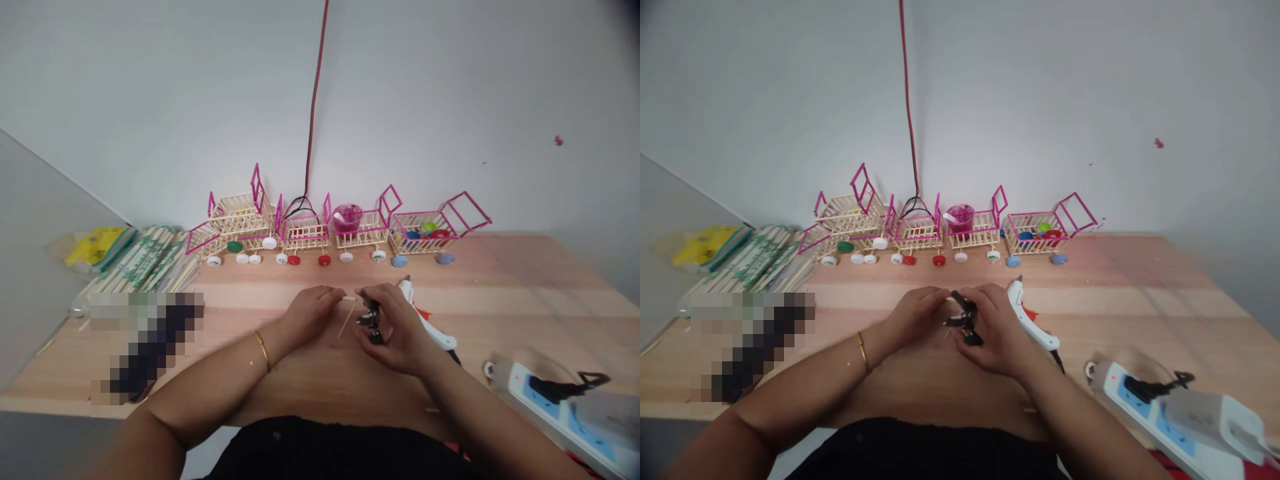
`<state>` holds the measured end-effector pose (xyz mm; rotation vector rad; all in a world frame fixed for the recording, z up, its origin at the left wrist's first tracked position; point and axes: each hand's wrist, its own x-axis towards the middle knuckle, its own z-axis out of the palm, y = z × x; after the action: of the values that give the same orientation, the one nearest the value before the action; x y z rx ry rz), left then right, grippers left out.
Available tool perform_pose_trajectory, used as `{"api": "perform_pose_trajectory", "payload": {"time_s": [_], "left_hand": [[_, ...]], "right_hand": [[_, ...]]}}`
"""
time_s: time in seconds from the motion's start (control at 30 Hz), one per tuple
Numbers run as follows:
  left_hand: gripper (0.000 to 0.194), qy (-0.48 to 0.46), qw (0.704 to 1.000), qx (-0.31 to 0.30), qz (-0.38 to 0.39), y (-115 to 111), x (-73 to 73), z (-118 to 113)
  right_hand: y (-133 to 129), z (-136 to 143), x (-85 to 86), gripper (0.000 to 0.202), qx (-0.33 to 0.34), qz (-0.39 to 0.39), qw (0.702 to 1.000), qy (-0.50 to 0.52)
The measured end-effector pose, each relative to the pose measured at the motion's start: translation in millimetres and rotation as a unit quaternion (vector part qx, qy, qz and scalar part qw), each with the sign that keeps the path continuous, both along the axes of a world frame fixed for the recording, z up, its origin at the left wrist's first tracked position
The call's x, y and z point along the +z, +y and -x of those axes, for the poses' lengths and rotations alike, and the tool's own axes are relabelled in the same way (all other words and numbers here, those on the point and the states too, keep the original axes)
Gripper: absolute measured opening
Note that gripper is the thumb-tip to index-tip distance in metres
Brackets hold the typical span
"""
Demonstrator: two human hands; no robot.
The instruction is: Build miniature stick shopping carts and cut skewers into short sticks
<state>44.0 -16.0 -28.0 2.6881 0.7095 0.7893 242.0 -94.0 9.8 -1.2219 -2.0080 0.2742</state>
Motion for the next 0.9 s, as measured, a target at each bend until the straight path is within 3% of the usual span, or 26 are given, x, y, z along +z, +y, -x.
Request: {"api": "perform_pose_trajectory", "payload": {"time_s": [0.13, 0.27, 0.57, 0.77, 0.9], "left_hand": [[0.017, 0.018, 0.993, -0.033, -0.109, -3, 8.1, -3], [0.015, -0.008, 0.985, -0.044, -0.164, -6, 12.8, -5], [0.017, -0.038, 0.98, -0.024, -0.193, -15, 18.1, -6], [0.021, -0.061, 0.976, -0.025, -0.206, -18, 20.4, -6], [0.021, -0.058, 0.976, -0.024, -0.207, -18, 20.0, -6]], "right_hand": [[-4, 2, 2.1, 0.022, -0.057, 0.059, 0.988, 0.128], [-6, 5, 4.8, 0.016, -0.033, 0.139, 0.98, 0.14], [-9, 7, 8.2, 0.016, -0.016, 0.211, 0.969, 0.127], [-11, 11, 9.7, 0.015, -0.023, 0.165, 0.971, 0.17], [-11, 10, 6.7, 0.016, -0.008, 0.197, 0.967, 0.162]]}}
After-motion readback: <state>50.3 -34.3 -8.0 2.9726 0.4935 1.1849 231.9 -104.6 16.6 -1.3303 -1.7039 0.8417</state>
